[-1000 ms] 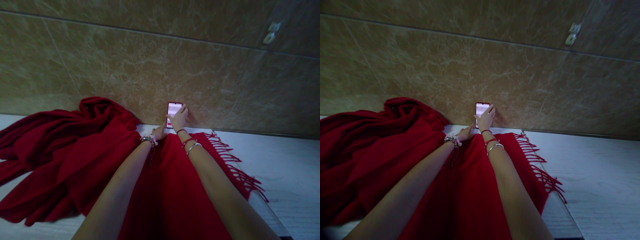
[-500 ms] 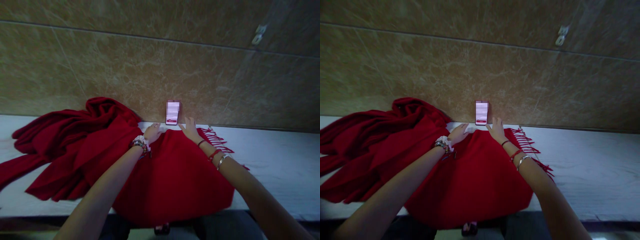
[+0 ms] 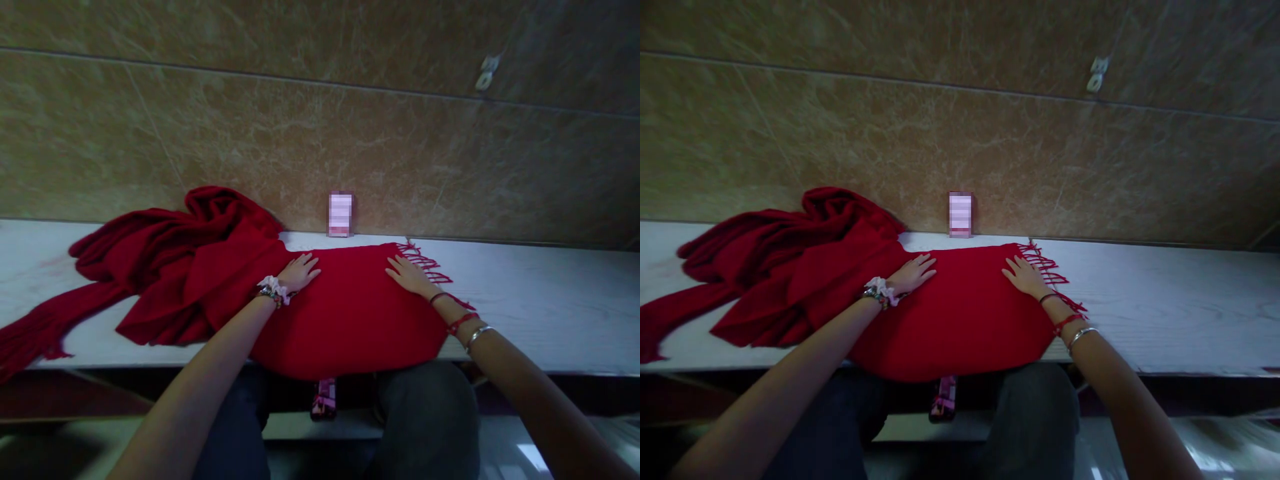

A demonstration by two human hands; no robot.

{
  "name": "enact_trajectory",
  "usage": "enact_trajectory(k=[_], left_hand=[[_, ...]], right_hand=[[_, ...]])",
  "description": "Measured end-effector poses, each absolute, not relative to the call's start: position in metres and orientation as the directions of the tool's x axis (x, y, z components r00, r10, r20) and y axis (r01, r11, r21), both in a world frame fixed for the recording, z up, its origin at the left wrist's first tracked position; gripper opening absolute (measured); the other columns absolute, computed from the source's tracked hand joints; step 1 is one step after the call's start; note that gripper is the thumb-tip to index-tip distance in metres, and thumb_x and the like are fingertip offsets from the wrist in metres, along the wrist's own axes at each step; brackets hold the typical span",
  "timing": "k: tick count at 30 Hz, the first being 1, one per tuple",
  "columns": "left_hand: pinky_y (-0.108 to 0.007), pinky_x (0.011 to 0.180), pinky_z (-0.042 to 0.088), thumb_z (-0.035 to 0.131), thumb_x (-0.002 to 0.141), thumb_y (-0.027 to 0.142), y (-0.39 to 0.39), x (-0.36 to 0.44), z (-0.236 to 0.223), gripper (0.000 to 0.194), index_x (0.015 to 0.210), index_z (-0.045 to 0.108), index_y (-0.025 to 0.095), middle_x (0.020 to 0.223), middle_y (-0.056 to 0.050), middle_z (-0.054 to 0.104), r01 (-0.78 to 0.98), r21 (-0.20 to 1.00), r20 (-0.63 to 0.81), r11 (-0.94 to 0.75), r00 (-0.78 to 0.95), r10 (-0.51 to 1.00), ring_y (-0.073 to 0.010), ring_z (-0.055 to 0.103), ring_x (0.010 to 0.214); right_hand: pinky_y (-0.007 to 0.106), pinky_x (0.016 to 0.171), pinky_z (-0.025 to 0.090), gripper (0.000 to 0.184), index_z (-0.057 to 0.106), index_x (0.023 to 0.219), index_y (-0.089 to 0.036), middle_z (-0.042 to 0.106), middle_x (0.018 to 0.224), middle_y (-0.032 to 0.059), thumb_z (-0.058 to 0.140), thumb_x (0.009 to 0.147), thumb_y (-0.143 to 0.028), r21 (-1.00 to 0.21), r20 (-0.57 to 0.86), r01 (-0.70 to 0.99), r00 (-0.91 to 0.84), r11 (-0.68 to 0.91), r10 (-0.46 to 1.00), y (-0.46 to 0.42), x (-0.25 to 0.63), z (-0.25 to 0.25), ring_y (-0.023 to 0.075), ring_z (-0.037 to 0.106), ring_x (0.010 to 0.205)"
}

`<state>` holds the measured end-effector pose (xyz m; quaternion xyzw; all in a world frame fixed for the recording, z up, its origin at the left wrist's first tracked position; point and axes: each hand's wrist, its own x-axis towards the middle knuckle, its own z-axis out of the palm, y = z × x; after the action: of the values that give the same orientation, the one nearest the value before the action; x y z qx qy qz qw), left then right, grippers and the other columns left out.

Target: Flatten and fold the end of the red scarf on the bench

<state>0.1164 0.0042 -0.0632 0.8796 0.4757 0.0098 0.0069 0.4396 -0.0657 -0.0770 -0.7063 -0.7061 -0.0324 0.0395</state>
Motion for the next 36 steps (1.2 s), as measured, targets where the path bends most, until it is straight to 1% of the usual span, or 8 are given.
enact_trajectory(k=[5,8,12,15,19,27,33,36], left_hand=[[-0.034,0.104,0.03,0.029,0.094,0.038,-0.007,0.121,-0.052,0.048,0.135,0.04,0.016,0.143,-0.012,0.035,0.855,-0.097,0.055,-0.51,0.516,0.855,-0.0223,0.033,0.131],[-0.039,0.101,0.033,0.034,0.092,0.031,-0.019,0.124,-0.037,0.04,0.124,0.051,0.015,0.136,-0.014,0.043,0.874,-0.15,0.105,-0.463,0.48,0.871,-0.0254,0.04,0.126],[-0.041,0.09,0.042,0.031,0.092,0.039,-0.034,0.128,-0.025,0.045,0.123,0.05,0.013,0.125,-0.018,0.052,0.913,-0.108,0.034,-0.394,0.4,0.916,-0.0289,0.05,0.114],[-0.042,0.098,0.036,0.026,0.089,0.056,-0.037,0.132,-0.033,0.062,0.136,0.036,0.018,0.141,-0.016,0.036,0.917,-0.027,-0.142,-0.398,0.391,0.91,-0.0303,0.036,0.128],[-0.048,0.107,0.02,0.019,0.088,0.06,-0.027,0.13,-0.05,0.069,0.144,0.018,0.018,0.151,-0.015,0.012,0.913,0.025,-0.166,-0.407,0.405,0.899,-0.0314,0.01,0.138],[-0.042,0.109,0.018,0.021,0.09,0.055,-0.002,0.12,-0.054,0.063,0.143,0.023,0.02,0.15,-0.011,0.016,0.889,0.049,-0.107,-0.456,0.459,0.882,-0.0288,0.013,0.138],[-0.038,0.108,0.022,0.028,0.093,0.043,-0.026,0.125,-0.038,0.053,0.137,0.036,0.016,0.147,-0.012,0.027,0.853,-0.102,-0.071,-0.512,0.507,0.859,-0.0264,0.024,0.135],[-0.041,0.107,0.024,0.026,0.093,0.046,-0.043,0.128,-0.035,0.055,0.139,0.032,0.018,0.147,-0.012,0.026,0.827,-0.067,-0.066,-0.558,0.554,0.83,-0.0271,0.024,0.135]], right_hand=[[0.046,0.107,0.028,0.055,0.036,0.137,-0.01,0.034,0.144,0.0158,0.027,0.092,-0.041,0.02,0.13,0.999,0.024,-0.027,0.991,-0.067,0.458,-0.083,0.0265,0.029,0.133],[0.05,0.105,0.028,0.054,0.037,0.137,-0.01,0.035,0.143,0.017,0.026,0.092,-0.04,0.024,0.125,0.997,0.076,-0.08,0.989,-0.069,0.455,-0.078,0.0288,0.031,0.132],[0.056,0.105,0.024,0.053,0.04,0.134,-0.01,0.035,0.143,0.0177,0.029,0.092,-0.04,0.013,0.16,0.997,0.07,-0.072,0.985,-0.075,0.433,-0.059,0.0315,0.028,0.133],[0.053,0.107,0.022,0.057,0.034,0.138,-0.012,0.028,0.147,0.0151,0.026,0.092,-0.044,-0.1,0.14,0.995,0.002,0.012,0.99,-0.078,0.401,-0.046,0.0277,0.022,0.136],[0.058,0.106,0.017,0.062,0.026,0.142,-0.022,0.02,0.15,0.0092,0.026,0.09,-0.053,-0.17,0.017,0.976,-0.133,0.134,0.991,-0.077,0.362,-0.047,0.0286,0.014,0.138],[0.06,0.106,0.014,0.061,0.023,0.143,-0.025,0.016,0.152,0.0068,0.023,0.089,-0.055,-0.162,-0.13,0.983,-0.105,0.084,0.986,-0.066,0.349,-0.054,0.0303,0.012,0.138],[0.063,0.105,0.013,0.067,0.023,0.143,-0.026,0.016,0.152,0.0078,0.026,0.087,-0.061,-0.165,-0.133,0.984,-0.086,0.064,0.987,-0.083,0.334,-0.047,0.0342,0.01,0.138],[0.063,0.105,0.012,0.066,0.021,0.144,-0.025,0.014,0.152,0.0077,0.027,0.088,-0.059,-0.172,-0.145,0.979,-0.133,0.107,0.98,-0.094,0.332,-0.045,0.0338,0.009,0.138]])
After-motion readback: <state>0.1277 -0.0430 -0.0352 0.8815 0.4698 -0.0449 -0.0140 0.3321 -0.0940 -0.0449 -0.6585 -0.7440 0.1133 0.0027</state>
